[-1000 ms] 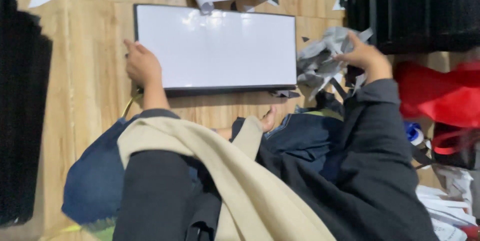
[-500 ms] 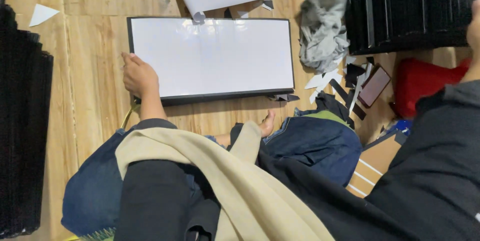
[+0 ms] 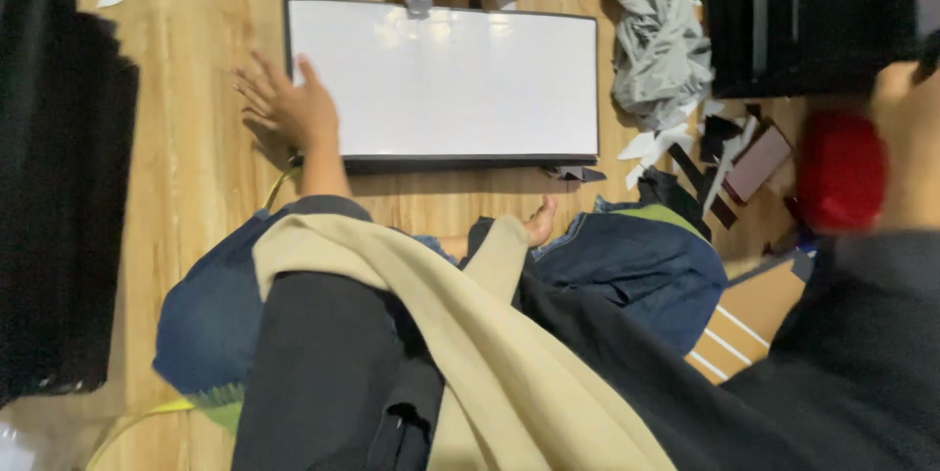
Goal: The person sits on the floor and assembles picture frames by placing white paper sheets into black frames. They wipe the paper with a gray cloth, smooth it down, and then place a brown backing board with white strips into the frame. This process is repeated for multiple frames.
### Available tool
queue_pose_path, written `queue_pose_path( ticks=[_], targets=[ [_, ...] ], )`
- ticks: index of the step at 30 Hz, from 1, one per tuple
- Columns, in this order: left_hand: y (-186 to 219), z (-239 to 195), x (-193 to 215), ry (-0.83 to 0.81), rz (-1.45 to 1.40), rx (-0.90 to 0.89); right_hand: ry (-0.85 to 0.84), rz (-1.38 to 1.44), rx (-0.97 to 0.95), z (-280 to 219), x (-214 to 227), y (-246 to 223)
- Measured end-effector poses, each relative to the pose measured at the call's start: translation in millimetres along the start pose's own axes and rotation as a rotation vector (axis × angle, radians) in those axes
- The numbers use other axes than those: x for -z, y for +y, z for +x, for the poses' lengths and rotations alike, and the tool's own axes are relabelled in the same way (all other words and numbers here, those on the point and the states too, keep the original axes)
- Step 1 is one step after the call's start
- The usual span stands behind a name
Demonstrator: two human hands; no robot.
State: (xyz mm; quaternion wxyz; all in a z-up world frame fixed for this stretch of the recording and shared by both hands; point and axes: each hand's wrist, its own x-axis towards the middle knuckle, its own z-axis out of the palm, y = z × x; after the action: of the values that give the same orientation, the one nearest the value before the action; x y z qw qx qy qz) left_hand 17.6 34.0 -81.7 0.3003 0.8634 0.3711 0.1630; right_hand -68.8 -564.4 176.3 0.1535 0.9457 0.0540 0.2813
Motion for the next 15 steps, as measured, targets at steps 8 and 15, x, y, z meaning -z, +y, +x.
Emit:
queue_pose_path(
  ticks=[8,15],
  targets=[
    [167.1,-62.2,114.5,-1.191,-0.639,0.249,0.257,0.227,0.518,-27.2,19.0,-230.5],
    [18.3,-26.4,-24.8,-0.806,-0.169,-0.009,-0.073,0.918,0.666,-39.4,-6.5,-333.5]
  ],
)
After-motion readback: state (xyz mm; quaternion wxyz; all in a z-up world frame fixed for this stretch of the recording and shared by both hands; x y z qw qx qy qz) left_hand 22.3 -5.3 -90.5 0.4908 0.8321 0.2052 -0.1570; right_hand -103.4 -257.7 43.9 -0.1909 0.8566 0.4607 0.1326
